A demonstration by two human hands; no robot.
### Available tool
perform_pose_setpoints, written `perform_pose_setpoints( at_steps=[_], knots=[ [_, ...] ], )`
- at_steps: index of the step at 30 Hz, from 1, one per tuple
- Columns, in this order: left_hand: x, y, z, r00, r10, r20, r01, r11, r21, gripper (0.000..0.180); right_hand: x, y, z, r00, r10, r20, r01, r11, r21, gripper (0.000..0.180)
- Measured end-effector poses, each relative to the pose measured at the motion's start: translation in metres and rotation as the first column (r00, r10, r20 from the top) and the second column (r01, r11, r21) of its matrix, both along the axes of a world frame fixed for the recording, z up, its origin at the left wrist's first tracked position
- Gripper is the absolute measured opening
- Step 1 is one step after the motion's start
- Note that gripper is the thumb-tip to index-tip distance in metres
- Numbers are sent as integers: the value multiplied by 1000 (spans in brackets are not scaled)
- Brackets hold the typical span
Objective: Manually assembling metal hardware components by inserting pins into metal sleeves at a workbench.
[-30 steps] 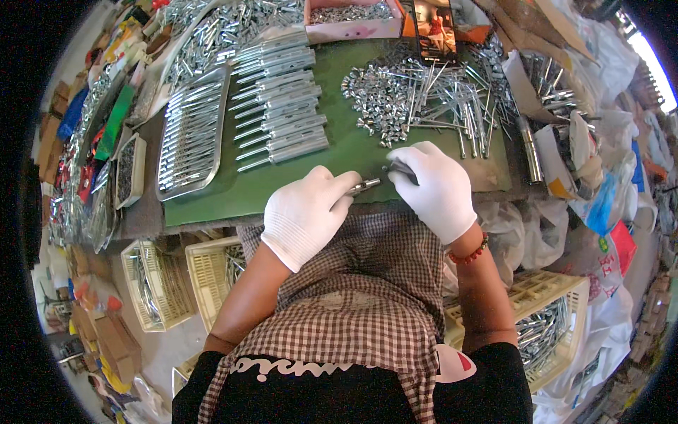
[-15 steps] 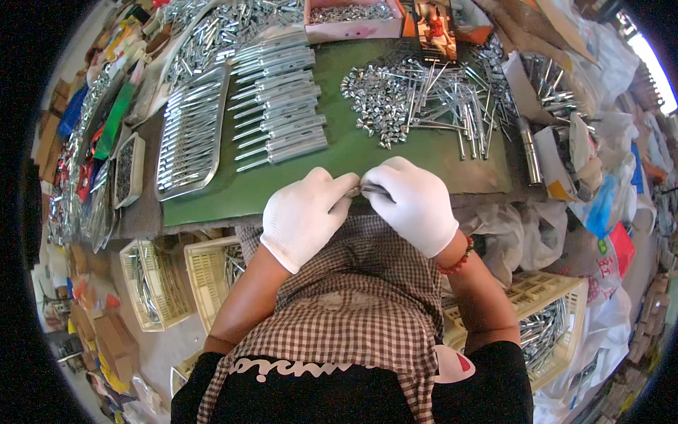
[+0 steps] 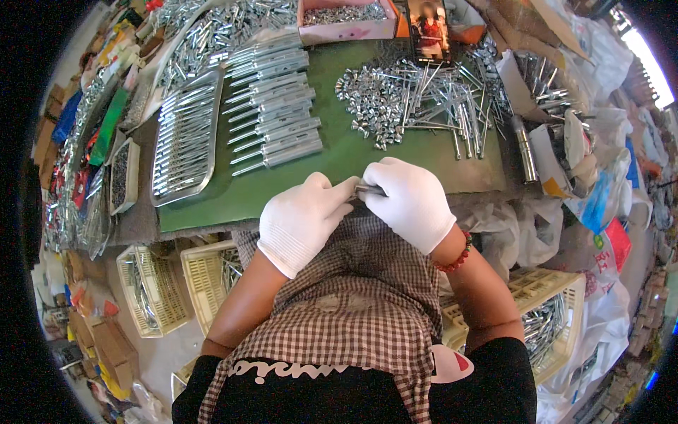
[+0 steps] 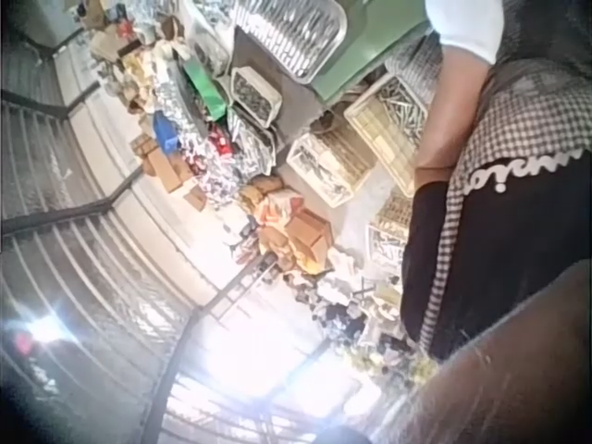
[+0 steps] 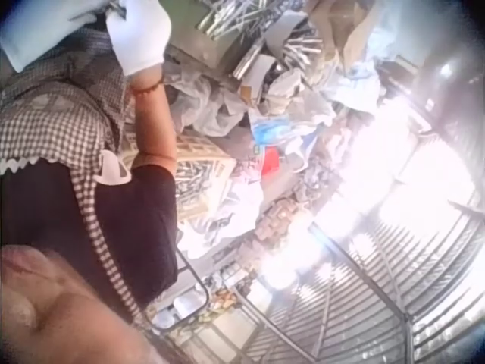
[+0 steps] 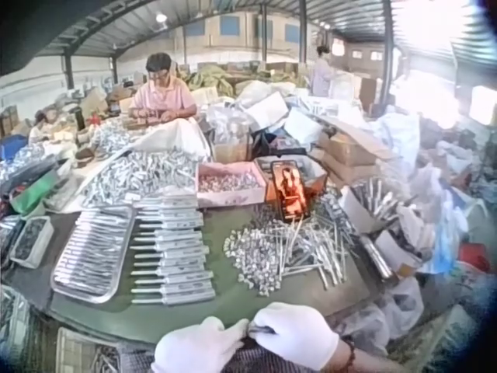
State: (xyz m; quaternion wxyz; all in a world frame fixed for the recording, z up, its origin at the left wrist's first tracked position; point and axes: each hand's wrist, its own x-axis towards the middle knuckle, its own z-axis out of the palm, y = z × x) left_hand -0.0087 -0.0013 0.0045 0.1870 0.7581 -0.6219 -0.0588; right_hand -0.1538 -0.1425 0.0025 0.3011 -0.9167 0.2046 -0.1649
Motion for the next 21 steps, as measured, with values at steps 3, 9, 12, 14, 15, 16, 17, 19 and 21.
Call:
perform_pose_setpoints(
  at_steps=[3,9,12,14,15,16,17,19,21],
  knots=[
    [0,0,-1,998,-28,56,28,1000,15,29,0,3,1,999,-44,-32,44,999,-24,17],
    [-1,-3,-1,998,-25,52,24,999,31,30,0,6,7,983,-147,-109,130,979,-155,20],
    [-1,-4,0,998,-25,52,22,997,72,29,0,2,8,991,-110,-74,101,988,-115,19],
    [-2,-3,0,998,-16,65,11,997,77,27,2,-3,6,996,-78,32,78,997,-6,19],
    [-3,-3,0,998,-12,65,7,997,81,27,3,-4,5,988,-59,142,45,994,97,19],
    [-2,-2,0,997,-11,71,7,998,66,26,4,-5,5,988,-55,141,41,994,100,19],
    [-2,-2,-1,997,-10,77,6,999,52,25,6,-5,5,958,-181,221,37,846,531,24],
    [-3,-2,0,997,-9,83,5,999,45,24,11,-5,-5,837,-428,341,-165,398,902,48],
    [-3,-4,1,996,-14,89,11,999,37,23,23,0,-16,751,-481,452,-335,312,889,52]
  ],
)
